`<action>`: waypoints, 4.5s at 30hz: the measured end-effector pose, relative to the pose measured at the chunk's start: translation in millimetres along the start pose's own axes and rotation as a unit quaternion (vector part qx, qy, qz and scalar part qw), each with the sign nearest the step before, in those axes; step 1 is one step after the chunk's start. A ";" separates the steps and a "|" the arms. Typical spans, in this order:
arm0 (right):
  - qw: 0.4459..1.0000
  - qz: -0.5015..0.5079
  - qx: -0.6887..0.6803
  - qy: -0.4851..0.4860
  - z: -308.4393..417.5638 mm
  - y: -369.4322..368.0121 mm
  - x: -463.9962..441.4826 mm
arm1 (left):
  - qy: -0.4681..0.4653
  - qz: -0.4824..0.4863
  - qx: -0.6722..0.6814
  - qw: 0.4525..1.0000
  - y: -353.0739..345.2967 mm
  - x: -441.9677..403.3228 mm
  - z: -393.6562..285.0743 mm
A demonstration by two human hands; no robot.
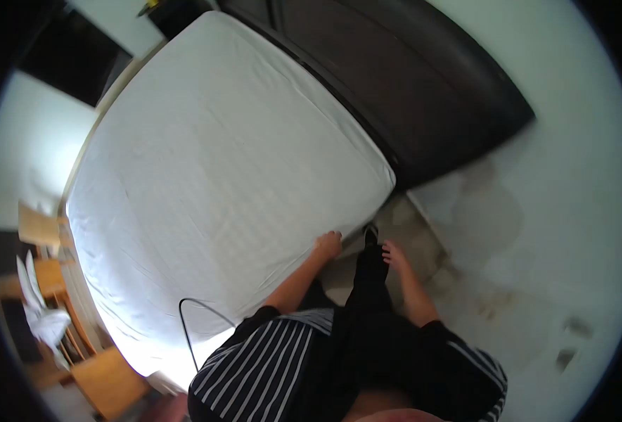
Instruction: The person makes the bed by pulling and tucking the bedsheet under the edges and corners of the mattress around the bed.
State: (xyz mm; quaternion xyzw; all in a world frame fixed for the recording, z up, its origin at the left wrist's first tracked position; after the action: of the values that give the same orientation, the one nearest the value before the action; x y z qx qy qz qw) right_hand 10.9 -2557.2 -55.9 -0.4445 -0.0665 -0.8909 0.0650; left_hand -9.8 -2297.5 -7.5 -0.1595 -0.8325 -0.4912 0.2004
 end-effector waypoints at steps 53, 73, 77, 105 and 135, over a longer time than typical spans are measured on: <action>0.967 -0.034 -0.115 0.226 158.8 0.9 -269.8 | -0.200 -0.164 -0.194 0.946 36.7 -342.4 -111.3; 0.966 0.050 -0.253 0.011 118.8 37.7 -336.3 | 0.064 -0.244 0.088 0.964 22.4 -195.9 -36.5; 0.966 0.030 -0.257 -0.009 128.5 29.2 -347.2 | 0.077 -0.261 0.033 0.962 9.0 -206.1 -32.3; 0.681 -0.201 0.467 0.527 238.7 -109.7 -199.2 | 0.237 -0.408 0.026 0.881 40.4 -180.9 116.9; 0.643 -0.045 0.492 0.585 383.5 -203.7 -320.4 | 0.017 -0.421 -0.045 0.906 211.5 -386.3 76.7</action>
State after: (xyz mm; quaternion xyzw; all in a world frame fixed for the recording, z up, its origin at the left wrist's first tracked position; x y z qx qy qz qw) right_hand 466.7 -2271.2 -96.2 0.2704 -0.4627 -0.8034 0.2593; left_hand 410.1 -2157.8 -70.9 0.2049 -0.7961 -0.5692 -0.0183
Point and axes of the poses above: each hand's wrist, its own x-axis away from the middle knuckle, its own y-axis out of the back of the hand, z = x × y, the point moved 3 cm from there along -x, towards the middle knuckle, and after that the axes turned 3 degrees about -x, right-handed, at the moved point
